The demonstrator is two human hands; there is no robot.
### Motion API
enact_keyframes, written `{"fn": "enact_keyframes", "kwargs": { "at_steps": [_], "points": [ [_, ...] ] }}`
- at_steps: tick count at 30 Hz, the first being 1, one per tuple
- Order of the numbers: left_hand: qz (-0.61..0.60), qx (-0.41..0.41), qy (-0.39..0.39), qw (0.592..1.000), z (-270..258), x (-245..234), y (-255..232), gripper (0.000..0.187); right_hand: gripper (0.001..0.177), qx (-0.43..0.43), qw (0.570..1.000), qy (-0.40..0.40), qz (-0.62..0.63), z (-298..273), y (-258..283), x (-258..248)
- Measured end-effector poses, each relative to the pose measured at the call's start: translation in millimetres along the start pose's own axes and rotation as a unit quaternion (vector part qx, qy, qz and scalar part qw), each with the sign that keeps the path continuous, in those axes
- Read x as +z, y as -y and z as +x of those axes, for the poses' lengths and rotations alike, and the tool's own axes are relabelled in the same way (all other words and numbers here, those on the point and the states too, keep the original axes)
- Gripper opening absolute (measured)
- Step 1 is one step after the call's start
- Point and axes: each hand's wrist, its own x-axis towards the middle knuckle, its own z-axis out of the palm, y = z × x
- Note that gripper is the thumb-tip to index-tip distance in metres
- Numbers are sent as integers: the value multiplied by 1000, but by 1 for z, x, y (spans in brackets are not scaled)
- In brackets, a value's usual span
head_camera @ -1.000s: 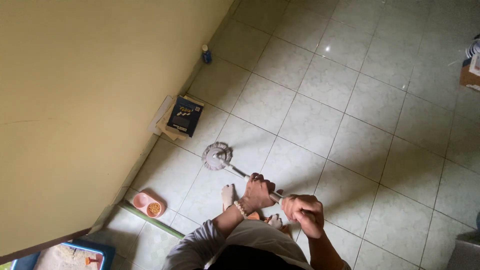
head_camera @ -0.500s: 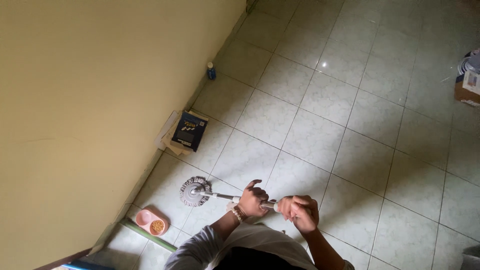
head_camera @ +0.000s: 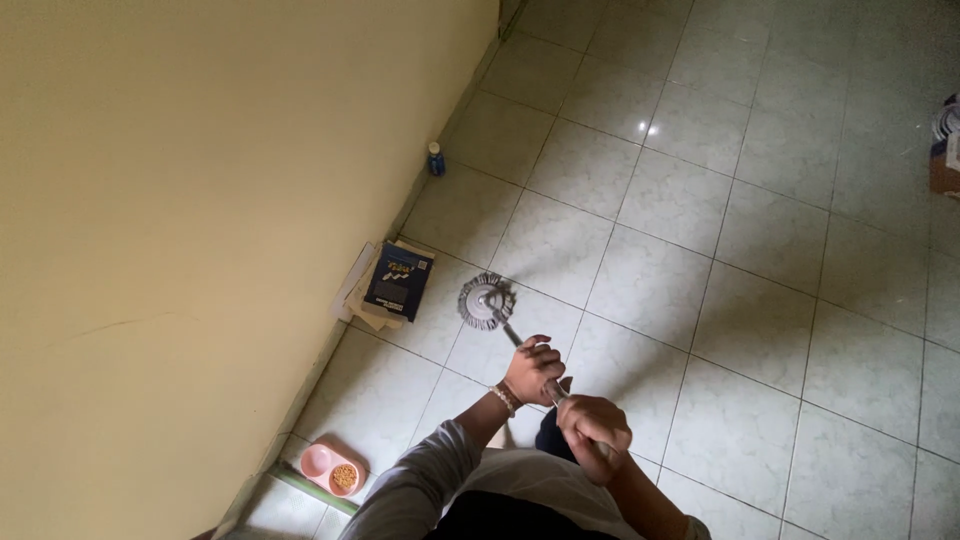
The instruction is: The person mops the tiled floor in a home common area.
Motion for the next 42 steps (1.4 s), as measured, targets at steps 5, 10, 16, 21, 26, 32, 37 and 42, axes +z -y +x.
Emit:
{"fn": "enact_keyframes", "kwargs": {
  "at_steps": [5, 10, 16, 21, 26, 32, 37, 42],
  "points": [
    [50, -157, 65, 984, -12, 28, 54, 13, 25, 28, 998, -35, -34, 26, -38, 3],
    [39, -223, 129, 965, -8, 51, 98, 18, 23, 76, 995, -42, -41, 22, -85, -18],
    [90, -240, 233, 938, 1, 59, 154, 25, 16, 79, 996, -32, -36, 38, -133, -30],
    [121, -254, 169, 945, 12, 69, 195, 20, 11, 78, 997, -4, 20, 68, -169, -41],
    [147, -289, 185, 928, 44, 70, 219, 20, 7, 113, 993, 13, 14, 93, -203, -68],
    [132, -323, 169, 922, 68, 76, 275, 15, 6, 79, 995, 45, 35, 133, -250, -90],
    [143, -354, 211, 900, 74, 86, 315, 18, 7, 80, 995, 49, 44, 148, -286, -102],
    [143, -299, 163, 929, 91, 90, 313, 19, 21, 110, 992, 20, 55, 149, -288, -114]
  ]
}}
